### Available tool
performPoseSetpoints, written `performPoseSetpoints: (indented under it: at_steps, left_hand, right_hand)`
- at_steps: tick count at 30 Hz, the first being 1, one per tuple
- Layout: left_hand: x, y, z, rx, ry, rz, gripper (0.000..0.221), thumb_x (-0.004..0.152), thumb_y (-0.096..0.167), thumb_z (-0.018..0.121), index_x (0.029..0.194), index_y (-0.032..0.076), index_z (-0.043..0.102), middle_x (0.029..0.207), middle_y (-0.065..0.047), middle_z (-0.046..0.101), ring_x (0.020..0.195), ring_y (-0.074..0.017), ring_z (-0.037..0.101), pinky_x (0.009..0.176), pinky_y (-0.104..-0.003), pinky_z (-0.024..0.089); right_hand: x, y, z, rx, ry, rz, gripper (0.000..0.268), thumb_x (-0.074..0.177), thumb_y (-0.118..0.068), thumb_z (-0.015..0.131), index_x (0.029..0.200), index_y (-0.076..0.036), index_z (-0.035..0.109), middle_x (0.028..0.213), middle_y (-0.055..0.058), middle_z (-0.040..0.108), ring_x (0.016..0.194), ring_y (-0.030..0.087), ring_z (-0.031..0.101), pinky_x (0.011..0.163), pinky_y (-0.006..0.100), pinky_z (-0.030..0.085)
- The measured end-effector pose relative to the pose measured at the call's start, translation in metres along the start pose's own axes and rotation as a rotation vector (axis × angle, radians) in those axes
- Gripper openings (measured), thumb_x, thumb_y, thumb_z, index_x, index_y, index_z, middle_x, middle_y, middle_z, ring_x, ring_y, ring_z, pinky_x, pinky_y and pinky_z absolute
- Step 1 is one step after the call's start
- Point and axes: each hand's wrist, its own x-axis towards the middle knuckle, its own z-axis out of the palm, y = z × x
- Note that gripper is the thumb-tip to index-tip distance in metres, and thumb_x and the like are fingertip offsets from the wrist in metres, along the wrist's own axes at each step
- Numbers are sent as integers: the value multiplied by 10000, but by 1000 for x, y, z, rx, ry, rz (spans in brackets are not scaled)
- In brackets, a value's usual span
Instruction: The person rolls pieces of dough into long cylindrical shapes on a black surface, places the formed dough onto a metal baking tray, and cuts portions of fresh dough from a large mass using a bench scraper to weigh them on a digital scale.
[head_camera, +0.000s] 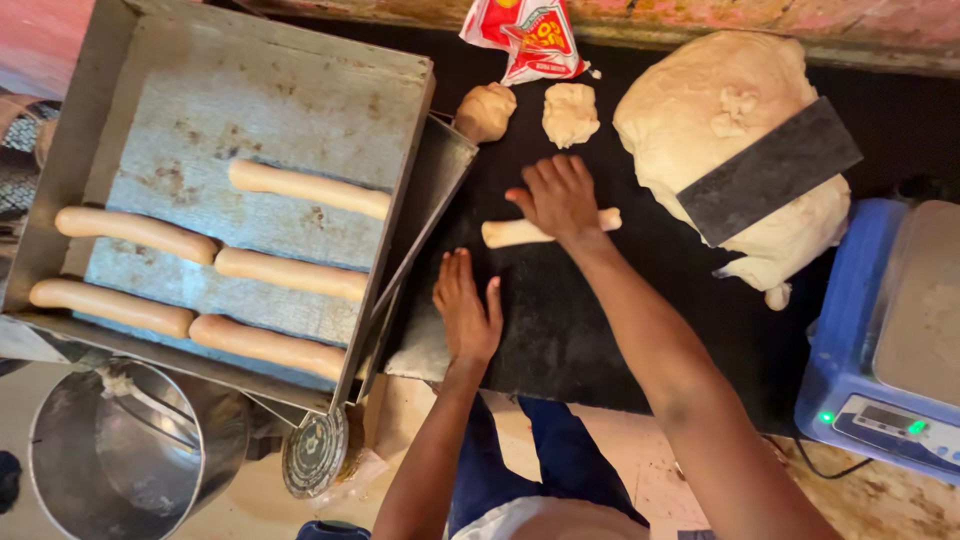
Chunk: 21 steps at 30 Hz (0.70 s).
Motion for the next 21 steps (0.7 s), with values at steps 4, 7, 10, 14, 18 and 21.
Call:
performPoseSetpoints:
  at_steps: [4, 7, 10, 14, 18, 21]
  left_hand:
    - [0, 0, 0, 69, -32, -2, 562, 1077, 356, 524, 1501, -2, 433, 1557, -180, 457, 1526, -387, 333, 1209, -552, 262]
    - [3, 8, -2, 142, -39, 26, 581, 1036, 423, 553, 1433, 7, 472, 1546, -206, 441, 1502, -412, 315, 1176, -564, 255]
    - [0, 15, -4, 198, -37, 55, 582, 992, 483, 584, 1346, 26, 523, 1529, -238, 429, 1481, -420, 303, 1150, -575, 243]
    - [7, 19, 5, 164, 36, 95, 461, 926, 421, 677, 1164, 46, 556, 1428, -237, 503, 1382, -447, 394, 1080, -610, 238]
    - [12, 21, 23, -573, -177, -219, 422, 916, 297, 738, 1191, 77, 505, 1164, -159, 601, 1097, -339, 600, 1017, -503, 409]
    - [2, 29, 24, -1122, -185, -268, 509, 873, 199, 753, 1245, 107, 418, 1133, -150, 553, 1008, -310, 615, 906, -530, 440]
  right_hand:
    - [-18, -21, -8, 69, -3, 112, 479, 1002, -493, 630, 1165, -49, 706, 1095, 105, 675, 1069, 310, 600, 990, 450, 431]
    - [-75, -49, -34, 155, 120, 66, 586, 952, -454, 611, 1343, -17, 611, 1316, 166, 650, 1207, 351, 600, 1041, 468, 416]
    - [-134, -58, -50, 354, 247, 252, 536, 1069, -371, 557, 1454, 1, 557, 1429, 203, 612, 1339, 425, 549, 1149, 504, 414]
    - [-155, -38, -40, 339, 332, 789, 456, 1061, -248, 659, 1405, 33, 555, 1340, 249, 617, 1230, 442, 586, 1044, 521, 465]
    - [-130, -29, -41, 643, 236, 798, 515, 881, -111, 735, 1367, -28, 584, 1164, 192, 681, 1061, 382, 658, 916, 446, 526]
    - [-146, -34, -68, 962, 169, 912, 587, 825, -49, 761, 1382, -46, 577, 1076, 203, 654, 979, 379, 643, 859, 412, 531]
